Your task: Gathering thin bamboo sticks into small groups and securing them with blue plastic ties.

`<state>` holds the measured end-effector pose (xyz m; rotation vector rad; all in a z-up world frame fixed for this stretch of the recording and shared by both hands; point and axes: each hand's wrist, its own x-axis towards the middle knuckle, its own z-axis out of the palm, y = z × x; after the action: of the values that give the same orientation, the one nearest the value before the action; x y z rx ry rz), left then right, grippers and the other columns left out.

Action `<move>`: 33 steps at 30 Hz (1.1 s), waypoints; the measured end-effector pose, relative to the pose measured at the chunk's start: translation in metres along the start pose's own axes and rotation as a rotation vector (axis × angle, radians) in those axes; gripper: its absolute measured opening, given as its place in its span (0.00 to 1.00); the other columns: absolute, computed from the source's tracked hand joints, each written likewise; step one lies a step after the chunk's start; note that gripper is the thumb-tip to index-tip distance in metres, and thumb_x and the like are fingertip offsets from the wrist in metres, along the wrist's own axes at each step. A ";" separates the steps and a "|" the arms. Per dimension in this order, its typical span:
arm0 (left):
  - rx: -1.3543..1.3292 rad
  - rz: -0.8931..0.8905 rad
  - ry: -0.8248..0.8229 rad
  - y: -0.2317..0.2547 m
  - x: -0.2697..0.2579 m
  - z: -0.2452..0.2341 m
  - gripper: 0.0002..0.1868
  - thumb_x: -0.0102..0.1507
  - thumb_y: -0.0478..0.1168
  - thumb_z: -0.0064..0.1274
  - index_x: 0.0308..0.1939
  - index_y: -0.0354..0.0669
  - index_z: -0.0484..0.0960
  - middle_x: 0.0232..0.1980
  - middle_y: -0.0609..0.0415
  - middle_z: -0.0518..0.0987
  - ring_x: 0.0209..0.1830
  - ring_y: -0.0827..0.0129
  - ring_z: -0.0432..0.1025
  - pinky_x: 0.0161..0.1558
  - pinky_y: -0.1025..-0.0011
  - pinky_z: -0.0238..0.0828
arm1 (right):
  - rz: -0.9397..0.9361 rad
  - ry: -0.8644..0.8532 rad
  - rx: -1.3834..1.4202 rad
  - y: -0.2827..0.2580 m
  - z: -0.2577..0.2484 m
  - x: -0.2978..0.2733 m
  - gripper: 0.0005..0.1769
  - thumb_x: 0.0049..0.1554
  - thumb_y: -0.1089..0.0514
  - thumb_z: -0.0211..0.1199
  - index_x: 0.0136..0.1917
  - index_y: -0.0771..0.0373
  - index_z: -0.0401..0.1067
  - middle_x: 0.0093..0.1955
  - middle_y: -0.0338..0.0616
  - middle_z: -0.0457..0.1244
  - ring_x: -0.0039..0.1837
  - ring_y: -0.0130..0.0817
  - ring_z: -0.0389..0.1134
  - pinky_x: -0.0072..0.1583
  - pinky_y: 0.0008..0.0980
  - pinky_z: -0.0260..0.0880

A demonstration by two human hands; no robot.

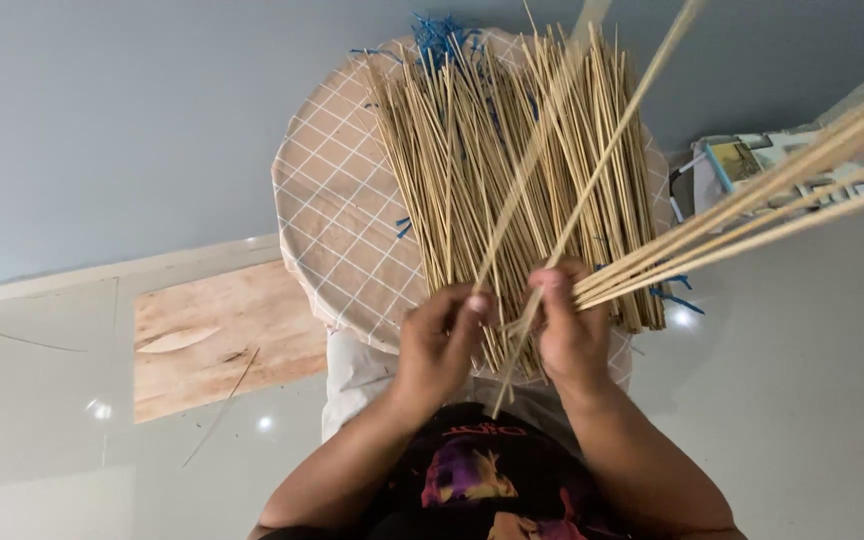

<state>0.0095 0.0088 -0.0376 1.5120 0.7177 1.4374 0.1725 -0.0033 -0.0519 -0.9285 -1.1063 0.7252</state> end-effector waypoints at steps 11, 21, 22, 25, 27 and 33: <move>0.202 0.281 -0.221 0.029 -0.002 0.014 0.12 0.63 0.22 0.50 0.50 0.19 0.81 0.37 0.29 0.81 0.32 0.39 0.78 0.36 0.57 0.76 | 0.061 0.054 0.207 -0.005 0.001 -0.006 0.14 0.61 0.50 0.65 0.46 0.63 0.71 0.28 0.43 0.62 0.23 0.26 0.61 0.28 0.26 0.66; 0.958 0.121 -0.079 -0.057 0.031 -0.034 0.19 0.70 0.50 0.49 0.60 0.46 0.81 0.37 0.47 0.77 0.33 0.46 0.79 0.35 0.52 0.77 | 0.069 0.082 0.318 -0.058 -0.050 0.031 0.20 0.67 0.30 0.46 0.49 0.45 0.61 0.30 0.29 0.45 0.26 0.23 0.48 0.34 0.26 0.58; 1.018 0.105 -0.130 -0.061 0.035 -0.035 0.22 0.71 0.52 0.48 0.62 0.45 0.80 0.37 0.47 0.76 0.29 0.54 0.76 0.31 0.60 0.76 | -0.050 0.048 0.303 -0.072 -0.042 0.036 0.18 0.67 0.33 0.52 0.49 0.46 0.64 0.30 0.26 0.48 0.26 0.19 0.49 0.32 0.22 0.57; 1.027 0.139 -0.110 -0.050 0.038 -0.028 0.22 0.70 0.48 0.48 0.65 0.43 0.77 0.39 0.48 0.75 0.27 0.61 0.74 0.28 0.66 0.74 | -0.170 0.042 0.258 -0.085 -0.040 0.045 0.17 0.67 0.35 0.58 0.49 0.46 0.65 0.31 0.25 0.49 0.27 0.16 0.46 0.31 0.20 0.51; 0.978 0.189 -0.044 -0.037 0.041 -0.021 0.21 0.69 0.42 0.51 0.66 0.41 0.75 0.40 0.49 0.74 0.30 0.60 0.75 0.29 0.66 0.72 | -0.169 0.072 0.232 -0.079 -0.045 0.051 0.17 0.66 0.34 0.57 0.49 0.46 0.63 0.32 0.26 0.47 0.27 0.16 0.42 0.31 0.20 0.47; 0.833 0.486 -0.519 -0.030 0.058 0.030 0.23 0.70 0.42 0.51 0.71 0.52 0.72 0.59 0.46 0.77 0.56 0.57 0.74 0.61 0.60 0.75 | -0.127 0.175 0.235 -0.060 -0.068 0.056 0.18 0.65 0.34 0.56 0.48 0.48 0.66 0.31 0.25 0.49 0.27 0.16 0.44 0.31 0.22 0.48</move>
<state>0.0523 0.0659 -0.0359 2.7263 0.6755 1.0014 0.2566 0.0009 0.0134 -0.7013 -0.8955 0.6410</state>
